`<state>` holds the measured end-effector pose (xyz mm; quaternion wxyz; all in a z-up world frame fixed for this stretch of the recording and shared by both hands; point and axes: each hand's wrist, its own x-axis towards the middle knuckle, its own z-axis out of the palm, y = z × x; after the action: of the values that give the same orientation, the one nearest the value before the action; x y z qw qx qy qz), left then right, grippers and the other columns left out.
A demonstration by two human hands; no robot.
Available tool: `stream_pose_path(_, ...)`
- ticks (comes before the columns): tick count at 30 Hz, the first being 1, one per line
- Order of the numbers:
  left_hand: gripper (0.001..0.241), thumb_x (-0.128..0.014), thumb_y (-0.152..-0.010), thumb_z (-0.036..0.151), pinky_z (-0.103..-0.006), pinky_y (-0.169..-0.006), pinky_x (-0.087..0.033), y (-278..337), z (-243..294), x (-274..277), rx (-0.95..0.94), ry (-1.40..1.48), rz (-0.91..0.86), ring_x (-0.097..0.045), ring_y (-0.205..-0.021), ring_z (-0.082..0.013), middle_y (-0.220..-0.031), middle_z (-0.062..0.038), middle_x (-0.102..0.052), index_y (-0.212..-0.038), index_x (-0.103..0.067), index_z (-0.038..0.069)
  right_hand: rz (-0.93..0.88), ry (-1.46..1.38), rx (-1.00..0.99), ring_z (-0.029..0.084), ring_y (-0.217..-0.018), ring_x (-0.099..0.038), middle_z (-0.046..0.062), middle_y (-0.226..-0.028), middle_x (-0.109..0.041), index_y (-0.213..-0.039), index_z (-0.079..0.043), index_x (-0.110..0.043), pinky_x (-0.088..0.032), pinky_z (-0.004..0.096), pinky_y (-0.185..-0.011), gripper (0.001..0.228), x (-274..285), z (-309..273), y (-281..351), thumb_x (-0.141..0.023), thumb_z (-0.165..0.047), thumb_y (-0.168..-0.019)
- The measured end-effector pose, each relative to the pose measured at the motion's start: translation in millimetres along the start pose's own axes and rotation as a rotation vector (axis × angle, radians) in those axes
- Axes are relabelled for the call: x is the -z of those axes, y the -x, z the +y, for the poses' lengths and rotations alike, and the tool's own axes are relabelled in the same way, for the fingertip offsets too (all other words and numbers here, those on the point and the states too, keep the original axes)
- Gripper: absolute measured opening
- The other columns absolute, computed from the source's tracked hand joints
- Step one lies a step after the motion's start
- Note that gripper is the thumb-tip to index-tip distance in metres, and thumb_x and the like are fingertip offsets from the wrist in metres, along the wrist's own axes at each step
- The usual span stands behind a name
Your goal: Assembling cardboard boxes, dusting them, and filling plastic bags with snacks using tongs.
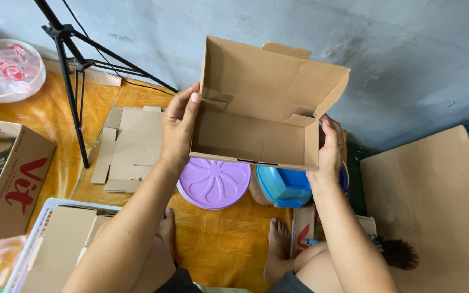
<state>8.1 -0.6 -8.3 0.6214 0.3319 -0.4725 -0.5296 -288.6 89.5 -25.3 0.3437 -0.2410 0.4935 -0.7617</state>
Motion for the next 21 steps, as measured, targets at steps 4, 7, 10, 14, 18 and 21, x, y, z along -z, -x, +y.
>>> stream_pose_path(4,0.049,-0.067,-0.106,0.028,-0.0351,-0.098,-0.056,-3,-18,3,0.012,0.098,-0.043,-0.063,-0.108,-0.0132,-0.119,-0.004,-0.067,-0.151,-0.052,0.017,0.033,0.031,-0.018,0.022,-0.085,-0.069,0.011,-0.102,-0.071,-0.107,-0.015,-0.068,-0.058,0.034,-0.071,0.016,-11,-16,12,-0.062,-0.029,-0.103)
stream_pose_path(7,0.052,-0.064,-0.107,0.028,-0.0301,-0.097,-0.055,-3,-20,4,0.043,0.064,-0.073,-0.059,-0.107,-0.0104,-0.118,-0.001,-0.063,-0.155,-0.048,0.017,0.029,0.051,-0.017,0.018,-0.081,-0.067,0.008,-0.096,-0.069,-0.102,-0.017,-0.067,-0.056,0.031,-0.068,0.009,-20,-23,15,-0.064,-0.025,-0.101)
stream_pose_path(10,0.032,-0.066,-0.103,0.028,-0.0302,-0.091,-0.055,2,-5,-2,0.153,0.051,-0.01,-0.061,-0.099,-0.0113,-0.108,-0.001,-0.065,-0.132,-0.07,0.017,0.005,0.061,-0.005,0.018,-0.085,-0.067,0.006,-0.101,-0.068,-0.113,-0.018,-0.067,-0.057,0.031,-0.075,0.016,-35,-33,29,-0.062,-0.017,-0.098)
stream_pose_path(14,0.027,-0.059,-0.101,0.036,-0.0291,-0.082,-0.054,-3,-9,1,0.263,0.111,0.033,-0.063,-0.088,-0.0154,-0.095,-0.005,-0.067,-0.116,-0.071,0.017,-0.054,0.036,-0.052,0.016,-0.083,-0.069,0.007,-0.097,-0.069,-0.116,-0.012,-0.068,-0.059,0.029,-0.072,0.02,-21,-23,21,-0.06,-0.017,-0.098)
stream_pose_path(18,0.038,-0.058,-0.101,0.05,-0.0305,-0.087,-0.049,-2,-16,6,0.266,0.079,0.009,-0.059,-0.091,-0.0165,-0.098,-0.005,-0.067,-0.11,-0.068,0.015,0.005,-0.111,-0.192,0.019,-0.084,-0.073,0.009,-0.103,-0.075,-0.108,-0.011,-0.073,-0.061,0.032,-0.074,0.027,-10,-10,9,-0.065,-0.034,-0.096)
stream_pose_path(21,0.023,-0.068,-0.091,0.024,-0.0316,-0.082,-0.057,-12,-38,13,0.299,0.164,-0.006,-0.064,-0.09,-0.0153,-0.099,-0.001,-0.062,-0.112,-0.065,0.014,-0.025,-0.019,-0.227,0.017,-0.088,-0.072,0.007,-0.104,-0.071,-0.117,-0.012,-0.071,-0.061,0.03,-0.078,0.028,-12,-20,7,-0.07,-0.024,-0.092)
